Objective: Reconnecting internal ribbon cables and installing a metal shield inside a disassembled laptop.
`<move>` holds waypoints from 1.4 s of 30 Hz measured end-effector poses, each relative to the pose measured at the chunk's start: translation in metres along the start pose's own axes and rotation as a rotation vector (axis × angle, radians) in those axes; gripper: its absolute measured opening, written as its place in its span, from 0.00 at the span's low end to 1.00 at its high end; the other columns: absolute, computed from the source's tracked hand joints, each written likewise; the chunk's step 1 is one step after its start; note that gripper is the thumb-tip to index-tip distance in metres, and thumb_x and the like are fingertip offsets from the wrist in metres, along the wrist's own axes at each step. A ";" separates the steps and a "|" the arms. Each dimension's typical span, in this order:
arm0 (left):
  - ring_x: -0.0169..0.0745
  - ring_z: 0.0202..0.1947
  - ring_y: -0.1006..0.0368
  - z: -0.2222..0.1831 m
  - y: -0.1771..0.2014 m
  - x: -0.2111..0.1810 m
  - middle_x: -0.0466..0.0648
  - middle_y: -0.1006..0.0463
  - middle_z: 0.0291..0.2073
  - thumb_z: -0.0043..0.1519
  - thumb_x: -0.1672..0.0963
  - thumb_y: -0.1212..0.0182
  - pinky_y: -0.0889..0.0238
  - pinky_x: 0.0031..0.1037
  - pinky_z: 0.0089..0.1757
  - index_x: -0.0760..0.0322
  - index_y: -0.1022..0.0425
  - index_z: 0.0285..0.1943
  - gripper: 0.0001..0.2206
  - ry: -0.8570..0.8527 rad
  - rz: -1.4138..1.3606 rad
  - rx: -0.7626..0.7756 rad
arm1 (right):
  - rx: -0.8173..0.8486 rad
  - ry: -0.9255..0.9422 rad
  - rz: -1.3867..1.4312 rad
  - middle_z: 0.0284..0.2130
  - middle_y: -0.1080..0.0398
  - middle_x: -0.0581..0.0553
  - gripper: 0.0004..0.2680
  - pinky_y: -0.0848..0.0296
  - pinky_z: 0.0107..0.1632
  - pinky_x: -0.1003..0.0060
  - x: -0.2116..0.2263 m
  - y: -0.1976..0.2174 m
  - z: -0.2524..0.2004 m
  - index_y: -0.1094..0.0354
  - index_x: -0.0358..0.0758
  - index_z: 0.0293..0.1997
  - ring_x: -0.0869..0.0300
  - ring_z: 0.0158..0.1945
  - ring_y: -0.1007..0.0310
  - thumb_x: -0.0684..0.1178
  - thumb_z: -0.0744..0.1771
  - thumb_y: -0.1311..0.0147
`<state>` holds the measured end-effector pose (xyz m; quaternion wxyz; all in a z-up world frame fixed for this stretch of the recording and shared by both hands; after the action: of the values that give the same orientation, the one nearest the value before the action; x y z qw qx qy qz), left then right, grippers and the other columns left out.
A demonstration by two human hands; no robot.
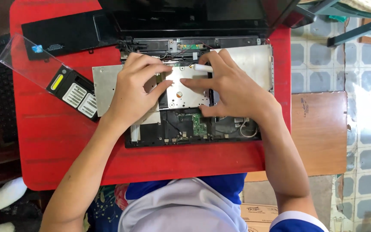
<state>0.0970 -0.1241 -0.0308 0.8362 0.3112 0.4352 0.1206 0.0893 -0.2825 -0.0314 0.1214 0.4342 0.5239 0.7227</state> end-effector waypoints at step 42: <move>0.56 0.67 0.39 -0.014 -0.020 -0.002 0.60 0.29 0.66 0.59 0.48 0.29 0.44 0.42 0.63 0.68 0.20 0.58 0.25 -0.134 0.293 0.189 | -0.148 0.014 0.005 0.54 0.38 0.36 0.16 0.37 0.58 0.54 -0.020 0.019 0.002 0.22 0.41 0.56 0.45 0.55 0.43 0.50 0.63 0.31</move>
<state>0.0832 -0.1350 -0.0480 0.8040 0.4556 0.3380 0.1785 0.1079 -0.3016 -0.0247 0.1478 0.4204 0.4686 0.7628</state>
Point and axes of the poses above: each hand's wrist, its own z-axis towards the middle knuckle, its own y-axis out of the back of the hand, x = y × z, the point moved 9 cm from there along z, towards the middle knuckle
